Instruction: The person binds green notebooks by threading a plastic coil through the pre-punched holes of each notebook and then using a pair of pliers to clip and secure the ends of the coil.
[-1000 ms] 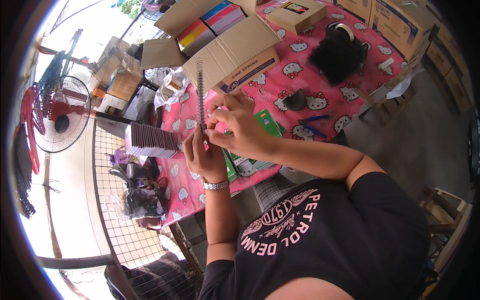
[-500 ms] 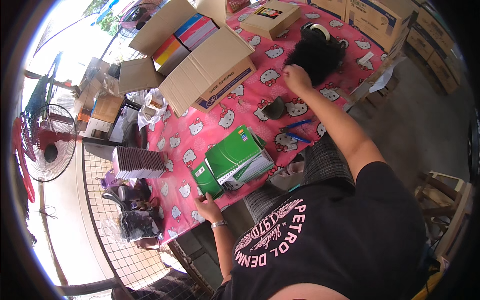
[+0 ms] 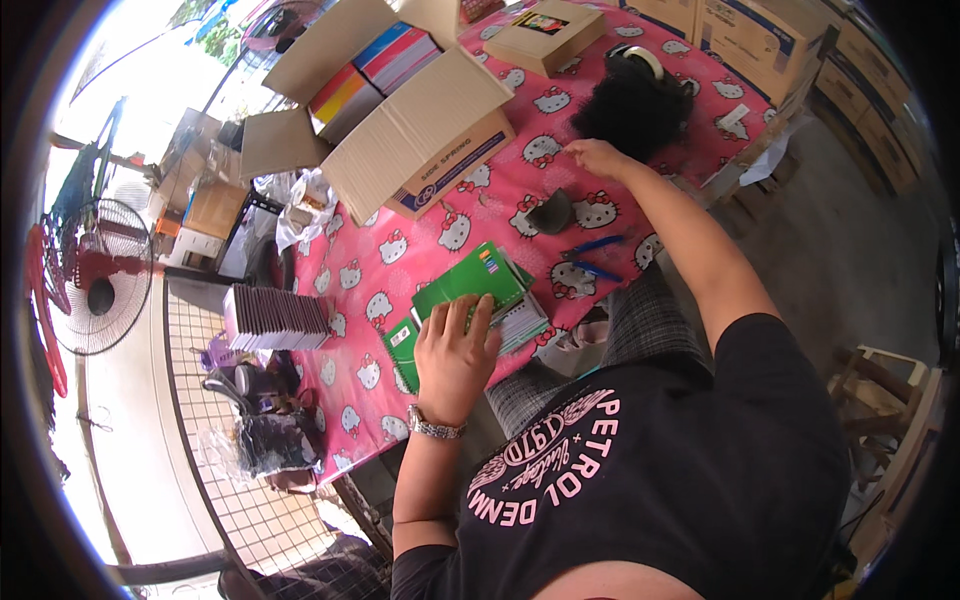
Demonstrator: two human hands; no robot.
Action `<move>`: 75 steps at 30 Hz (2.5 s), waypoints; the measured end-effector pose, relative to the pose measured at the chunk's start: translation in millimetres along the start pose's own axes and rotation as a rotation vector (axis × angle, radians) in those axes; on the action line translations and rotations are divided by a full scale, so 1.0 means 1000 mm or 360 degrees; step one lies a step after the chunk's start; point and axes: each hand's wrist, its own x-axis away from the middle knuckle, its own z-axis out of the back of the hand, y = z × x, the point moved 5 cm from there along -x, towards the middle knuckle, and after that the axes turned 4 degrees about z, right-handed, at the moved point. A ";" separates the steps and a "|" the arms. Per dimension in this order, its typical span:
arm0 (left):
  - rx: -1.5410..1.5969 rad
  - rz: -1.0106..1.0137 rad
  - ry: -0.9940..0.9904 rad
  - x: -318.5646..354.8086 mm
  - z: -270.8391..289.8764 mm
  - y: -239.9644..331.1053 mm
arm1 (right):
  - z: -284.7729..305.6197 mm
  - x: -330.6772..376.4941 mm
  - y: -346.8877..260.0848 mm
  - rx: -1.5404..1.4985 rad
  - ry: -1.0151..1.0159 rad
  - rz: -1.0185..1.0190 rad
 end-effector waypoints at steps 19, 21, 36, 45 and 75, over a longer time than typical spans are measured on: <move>0.0091 0.0367 0.0179 -0.009 0.018 -0.035 | -0.024 -0.032 -0.038 -0.0895 -0.0307 -0.0106; 0.0004 0.0419 0.0299 -0.017 0.017 -0.030 | -0.023 -0.035 -0.044 -0.0902 -0.0297 -0.0148; -0.0159 0.0628 0.0642 -0.030 -0.004 -0.008 | -0.023 -0.041 -0.052 -0.1395 -0.0438 -0.0142; -0.0132 0.0590 0.0544 -0.032 -0.004 -0.009 | -0.022 -0.046 -0.072 -0.1217 -0.0476 -0.0095; 0.0038 0.0451 0.0284 -0.031 0.004 -0.012 | -0.026 -0.062 -0.084 -0.0927 -0.0400 0.0337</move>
